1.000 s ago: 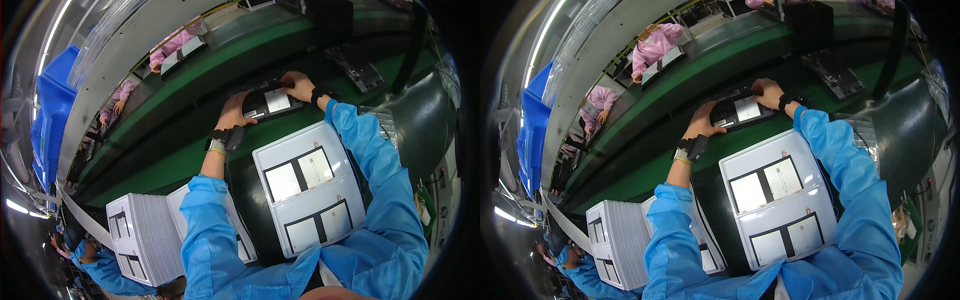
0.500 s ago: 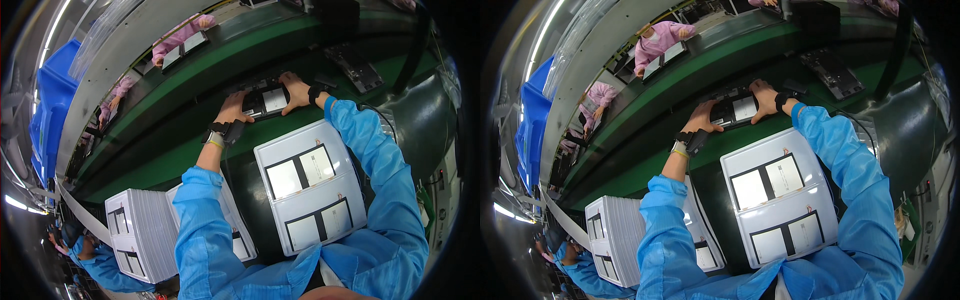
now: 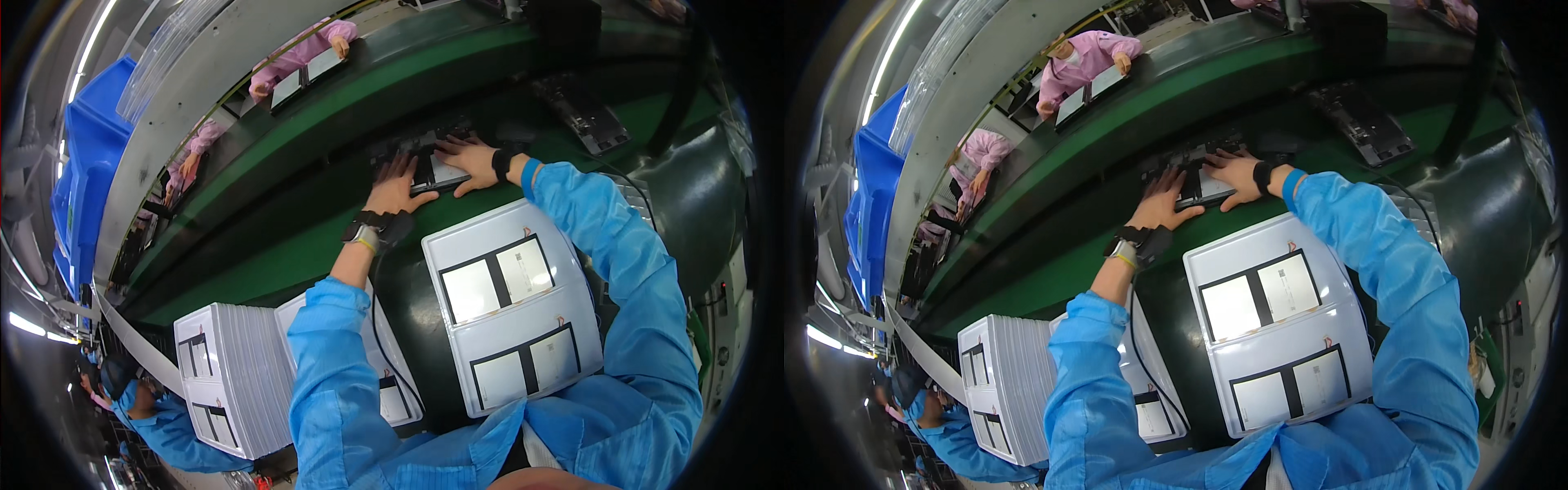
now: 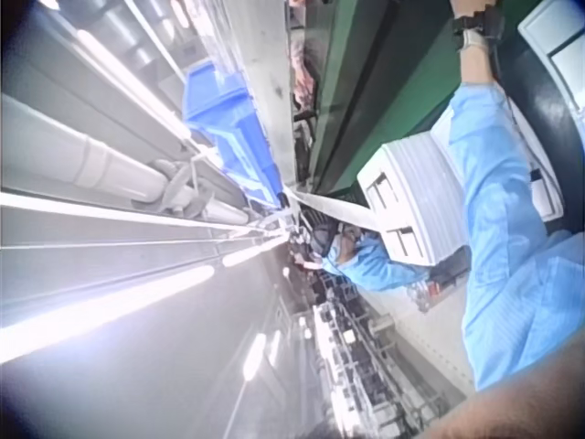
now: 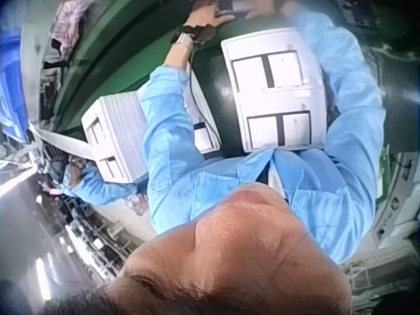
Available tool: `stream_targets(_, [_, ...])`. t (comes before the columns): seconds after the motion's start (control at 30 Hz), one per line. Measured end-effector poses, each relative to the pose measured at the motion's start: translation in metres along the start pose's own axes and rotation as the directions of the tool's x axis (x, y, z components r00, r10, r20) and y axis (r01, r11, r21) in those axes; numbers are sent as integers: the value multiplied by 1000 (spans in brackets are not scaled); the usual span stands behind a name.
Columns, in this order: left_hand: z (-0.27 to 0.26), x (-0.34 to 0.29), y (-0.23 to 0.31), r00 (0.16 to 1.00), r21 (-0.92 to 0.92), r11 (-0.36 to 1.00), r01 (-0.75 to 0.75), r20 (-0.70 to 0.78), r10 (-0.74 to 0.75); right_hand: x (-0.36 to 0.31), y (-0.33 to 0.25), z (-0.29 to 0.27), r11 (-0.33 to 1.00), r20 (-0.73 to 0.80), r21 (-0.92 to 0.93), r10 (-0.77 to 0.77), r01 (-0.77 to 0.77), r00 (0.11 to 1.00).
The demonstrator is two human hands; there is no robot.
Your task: Assembling battery packs and protective films into electronic device frames on a manufacturing line.
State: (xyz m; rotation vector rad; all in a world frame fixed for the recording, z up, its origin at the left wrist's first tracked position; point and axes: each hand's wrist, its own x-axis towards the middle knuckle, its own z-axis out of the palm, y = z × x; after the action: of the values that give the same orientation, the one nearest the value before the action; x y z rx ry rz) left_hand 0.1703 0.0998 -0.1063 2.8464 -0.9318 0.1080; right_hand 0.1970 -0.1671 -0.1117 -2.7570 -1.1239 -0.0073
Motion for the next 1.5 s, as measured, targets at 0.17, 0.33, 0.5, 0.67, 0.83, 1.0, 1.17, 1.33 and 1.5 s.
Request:
stream_targets(0.17, [27,8,9,982,45,998,-52,-177,59,7,-16,10,996,38,-92,-14,18,999])
stream_targets(0.33, [21,-11,-1,976,78,994,74,-211,-56,-2,-27,2,988,58,-156,22,-13,998])
stream_targets(0.5, [12,-29,-24,974,138,982,125,-204,-96,0,-26,2,998,62,-67,-6,10,998])
stream_targets(0.67, [-60,-90,-5,971,-207,974,93,-197,-134,14,-31,0,1000,119,10,-19,18,993])
stream_targets(0.83, [-170,-230,76,920,-333,874,353,-48,-390,6,-16,12,993,39,-120,-13,18,999])
stream_targets(1.0, [-139,-375,119,810,-351,731,585,201,-552,21,-23,-24,970,166,231,39,-77,985])
stream_targets(1.17, [-90,-407,142,789,-188,768,612,81,-609,23,-45,-56,827,-60,558,-47,72,997])
stream_targets(1.33, [-110,-391,134,708,-376,603,703,288,-645,-52,-122,-139,765,-444,493,-187,414,876])
stream_targets(1.5, [-141,-334,117,764,-549,651,524,-35,-644,-141,-190,-163,504,-347,799,-59,328,936])
